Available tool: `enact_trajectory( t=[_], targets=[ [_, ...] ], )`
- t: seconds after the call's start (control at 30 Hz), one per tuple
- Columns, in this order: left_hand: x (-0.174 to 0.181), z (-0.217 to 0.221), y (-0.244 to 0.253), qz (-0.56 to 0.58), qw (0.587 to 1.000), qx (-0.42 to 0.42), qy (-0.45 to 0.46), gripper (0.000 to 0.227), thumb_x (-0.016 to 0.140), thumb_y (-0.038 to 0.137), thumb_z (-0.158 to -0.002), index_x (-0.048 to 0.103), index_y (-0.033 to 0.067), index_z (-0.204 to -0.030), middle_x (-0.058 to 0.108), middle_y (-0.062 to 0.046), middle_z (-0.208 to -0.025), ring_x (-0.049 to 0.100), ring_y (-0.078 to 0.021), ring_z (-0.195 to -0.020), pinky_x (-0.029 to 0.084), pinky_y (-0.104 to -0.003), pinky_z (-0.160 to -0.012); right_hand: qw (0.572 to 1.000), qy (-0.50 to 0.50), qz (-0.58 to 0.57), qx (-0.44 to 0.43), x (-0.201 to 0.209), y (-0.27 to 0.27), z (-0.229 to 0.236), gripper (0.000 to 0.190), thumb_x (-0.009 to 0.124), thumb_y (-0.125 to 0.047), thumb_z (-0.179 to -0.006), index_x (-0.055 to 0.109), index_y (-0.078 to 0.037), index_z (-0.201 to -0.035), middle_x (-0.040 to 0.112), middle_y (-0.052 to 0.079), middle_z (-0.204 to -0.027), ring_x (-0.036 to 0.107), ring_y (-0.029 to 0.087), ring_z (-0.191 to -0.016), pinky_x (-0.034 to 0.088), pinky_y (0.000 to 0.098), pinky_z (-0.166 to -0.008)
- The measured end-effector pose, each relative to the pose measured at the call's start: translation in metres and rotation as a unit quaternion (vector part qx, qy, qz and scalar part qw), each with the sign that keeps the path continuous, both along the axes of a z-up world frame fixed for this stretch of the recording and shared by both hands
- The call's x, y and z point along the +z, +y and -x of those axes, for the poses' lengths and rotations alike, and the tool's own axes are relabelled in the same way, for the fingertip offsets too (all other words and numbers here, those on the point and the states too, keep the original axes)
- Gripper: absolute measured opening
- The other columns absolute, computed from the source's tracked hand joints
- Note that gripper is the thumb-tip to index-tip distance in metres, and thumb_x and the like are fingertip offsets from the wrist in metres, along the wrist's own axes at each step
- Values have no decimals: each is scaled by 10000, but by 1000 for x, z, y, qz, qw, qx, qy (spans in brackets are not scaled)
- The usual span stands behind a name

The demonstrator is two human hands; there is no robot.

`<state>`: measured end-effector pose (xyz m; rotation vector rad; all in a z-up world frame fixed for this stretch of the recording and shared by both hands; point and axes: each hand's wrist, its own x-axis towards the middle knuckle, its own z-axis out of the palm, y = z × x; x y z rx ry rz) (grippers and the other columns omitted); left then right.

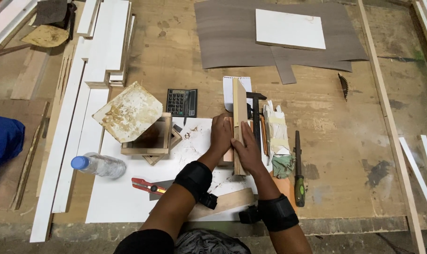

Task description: The person sands the edges and surfaces of a wooden frame using a sanding block.

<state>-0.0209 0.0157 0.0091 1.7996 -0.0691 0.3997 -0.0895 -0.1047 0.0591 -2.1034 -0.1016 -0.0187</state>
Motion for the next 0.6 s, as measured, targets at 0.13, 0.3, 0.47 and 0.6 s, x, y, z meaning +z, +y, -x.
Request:
enact_trajectory(
  t=[0.13,0.3,0.47,0.6],
  targets=[
    [1,2,0,0,1000,0,-10,317,422,208,-1097,627,-10,-1200,606,-223,-1163,598,-389,-1082,483,-450,-960,1000,-2,25,-9,10,6,9,801,585,-390,-971,247,-117,-1644,215,181,-1711,213,309,-1580,241,411,-1227],
    [-4,-2,0,33,999,-34,-14,322,398,214,-1104,597,-11,-1221,592,-220,-1161,590,-385,-1081,471,-452,-964,999,-7,38,-23,11,8,8,742,571,-438,-1004,311,-119,-1621,226,177,-1709,228,316,-1584,248,411,-1231],
    [1,-4,0,18,999,-34,22,305,407,218,-1097,614,12,-1185,604,-199,-1133,596,-371,-1069,478,-442,-956,995,-29,88,-34,19,12,15,737,561,-435,-1001,329,-99,-1615,257,197,-1692,251,339,-1565,263,428,-1221],
    [-3,-4,-2,18,999,-26,21,296,414,216,-1102,615,19,-1195,601,-200,-1137,588,-373,-1073,475,-441,-952,990,-62,120,-33,22,16,31,729,579,-405,-992,356,-64,-1597,276,237,-1678,288,373,-1555,297,441,-1217]
  ],
)
